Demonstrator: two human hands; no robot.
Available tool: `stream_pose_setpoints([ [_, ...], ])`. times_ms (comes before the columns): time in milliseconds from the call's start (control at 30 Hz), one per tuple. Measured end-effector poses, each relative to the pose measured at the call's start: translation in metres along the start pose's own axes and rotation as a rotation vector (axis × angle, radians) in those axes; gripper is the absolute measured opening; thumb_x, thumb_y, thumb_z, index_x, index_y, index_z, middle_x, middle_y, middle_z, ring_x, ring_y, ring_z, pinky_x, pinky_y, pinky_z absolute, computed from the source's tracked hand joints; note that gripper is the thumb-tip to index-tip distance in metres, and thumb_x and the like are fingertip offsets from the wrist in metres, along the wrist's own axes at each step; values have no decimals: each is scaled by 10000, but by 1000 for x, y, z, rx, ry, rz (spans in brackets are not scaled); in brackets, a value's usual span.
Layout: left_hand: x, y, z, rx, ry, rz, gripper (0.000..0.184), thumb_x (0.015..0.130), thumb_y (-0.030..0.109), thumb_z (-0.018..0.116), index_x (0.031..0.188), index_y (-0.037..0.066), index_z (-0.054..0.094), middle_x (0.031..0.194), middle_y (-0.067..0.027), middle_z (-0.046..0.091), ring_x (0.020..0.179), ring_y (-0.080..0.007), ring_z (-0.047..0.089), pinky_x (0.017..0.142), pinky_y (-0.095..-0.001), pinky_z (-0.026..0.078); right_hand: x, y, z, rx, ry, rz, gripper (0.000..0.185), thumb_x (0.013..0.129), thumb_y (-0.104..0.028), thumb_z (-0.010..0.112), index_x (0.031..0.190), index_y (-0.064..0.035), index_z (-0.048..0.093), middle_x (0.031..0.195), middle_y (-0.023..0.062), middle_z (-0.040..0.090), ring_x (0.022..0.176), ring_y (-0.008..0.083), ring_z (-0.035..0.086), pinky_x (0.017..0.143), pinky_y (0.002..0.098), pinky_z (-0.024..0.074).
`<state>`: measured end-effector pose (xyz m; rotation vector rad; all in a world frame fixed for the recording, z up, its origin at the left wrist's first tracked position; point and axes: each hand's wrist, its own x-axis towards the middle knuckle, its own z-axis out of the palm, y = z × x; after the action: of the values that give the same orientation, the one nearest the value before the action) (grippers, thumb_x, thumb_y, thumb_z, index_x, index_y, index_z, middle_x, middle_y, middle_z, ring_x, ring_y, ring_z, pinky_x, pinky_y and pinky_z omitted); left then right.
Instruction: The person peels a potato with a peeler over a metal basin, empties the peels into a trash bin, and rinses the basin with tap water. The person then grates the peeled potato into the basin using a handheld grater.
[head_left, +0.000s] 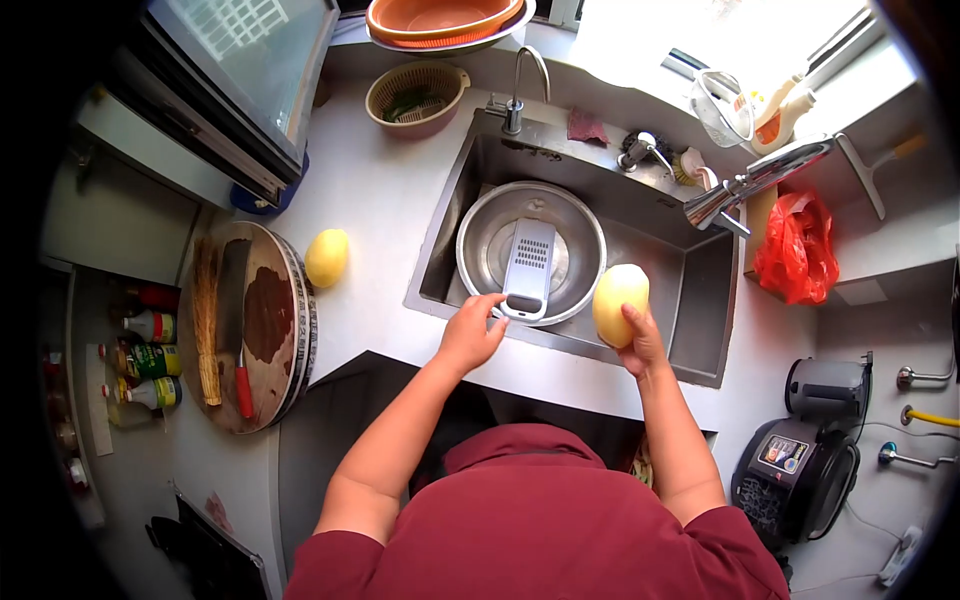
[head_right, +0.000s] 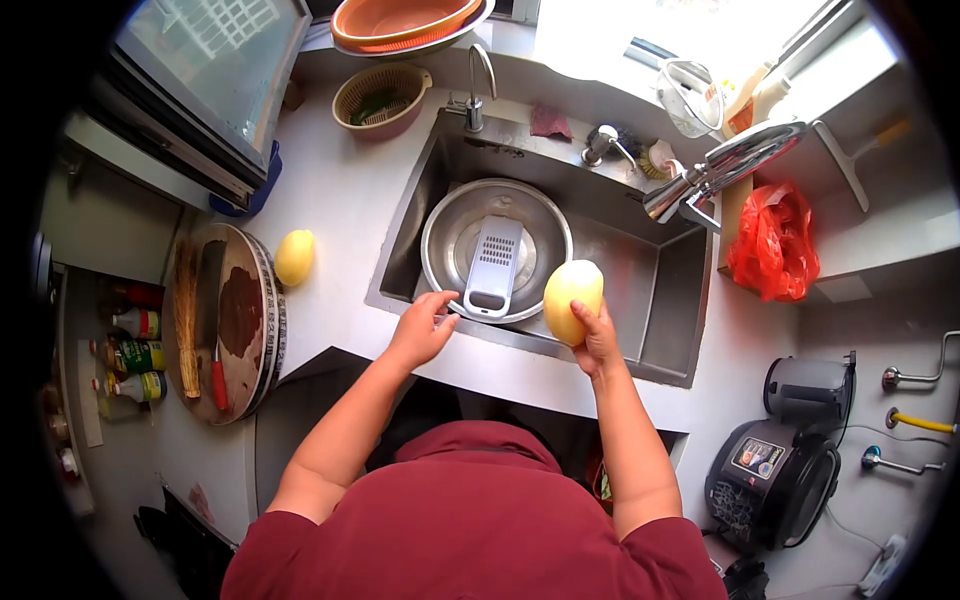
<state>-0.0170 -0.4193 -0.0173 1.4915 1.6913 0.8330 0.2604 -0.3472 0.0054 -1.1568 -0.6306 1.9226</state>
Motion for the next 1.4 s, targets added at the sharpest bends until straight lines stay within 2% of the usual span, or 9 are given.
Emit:
stream_pose_setpoints([
  [200, 90, -49, 22, 290, -350, -307, 449, 819, 216, 647, 1189, -15, 537, 1160, -215, 588, 1018, -342, 604, 886, -401, 477, 65, 20, 36, -476, 189, 35, 823, 690, -235, 805, 1344, -96, 325, 1192, 112, 501, 1052, 246, 548, 786, 407, 526],
  [267, 123, -76, 48, 268, -615, -395, 542, 792, 249, 684, 1206, -56, 511, 1219, -241, 552, 1096, -358, 566, 931, -389, 458, 90, 34, 42, -639, 236, 16, 758, 643, -250, 830, 1272, -53, 457, 1119, 109, 575, 1015, 212, 571, 823, 332, 496],
  [400, 151, -164, 151, 403, -616, -720, 709, 723, 138, 672, 1336, -46, 369, 1251, -196, 556, 1156, -326, 548, 945, -384, 459, 129, 65, 43, -1247, 281, -15, 755, 629, -330, 819, 1260, -57, 508, 1137, 149, 615, 1046, 246, 597, 872, 345, 478],
  [467, 153, -130, 112, 232, -666, -851, 666, 737, 131, 661, 1330, -20, 396, 1262, -190, 549, 1170, -325, 536, 930, -380, 472, 129, 61, 69, -1453, 325, 56, 757, 634, -414, 782, 1282, -137, 507, 1134, 145, 629, 1060, 281, 601, 889, 367, 470],
  [700, 127, -107, 98, -761, -389, -1141, 294, 884, 62, 480, 1173, 11, 497, 1010, -149, 608, 827, -329, 632, 685, -452, 561, 126, 57, 104, -1615, 321, 113, 681, 671, -464, 703, 1276, -212, 518, 1077, 147, 651, 1014, 311, 615, 860, 396, 483],
  [900, 135, -118, 94, -819, -493, -1272, 269, 952, 128, 343, 1152, 50, 504, 1037, -104, 550, 818, -298, 637, 637, -506, 535, 137, 59, 117, -1746, 258, 106, 671, 664, -449, 690, 1269, -209, 526, 1019, 150, 666, 936, 323, 640, 805, 418, 505],
  [1133, 125, -124, 100, -818, -530, -1239, 306, 968, 177, 283, 1165, 55, 483, 994, -162, 632, 895, -281, 655, 695, -422, 569, 249, 75, 99, -1771, 428, -23, 648, 681, -476, 681, 1252, -209, 530, 1009, 164, 665, 926, 354, 638, 808, 440, 504],
  [1300, 130, -106, 80, -1044, -557, -1262, 320, 846, 2, 474, 1162, 40, 503, 992, -174, 623, 880, -320, 649, 744, -465, 551, 300, 53, 90, -1789, 416, -19, 652, 679, -469, 685, 1257, -210, 530, 1062, 160, 648, 964, 329, 628, 821, 435, 498],
  [1400, 135, -110, 78, -1184, -495, -1241, 279, 868, 78, 504, 1146, 57, 514, 933, -149, 618, 836, -291, 639, 723, -459, 552, 240, 41, 87, -1716, 290, -225, 660, 665, -455, 690, 1263, -228, 527, 950, 177, 662, 876, 359, 647, 773, 450, 516],
])
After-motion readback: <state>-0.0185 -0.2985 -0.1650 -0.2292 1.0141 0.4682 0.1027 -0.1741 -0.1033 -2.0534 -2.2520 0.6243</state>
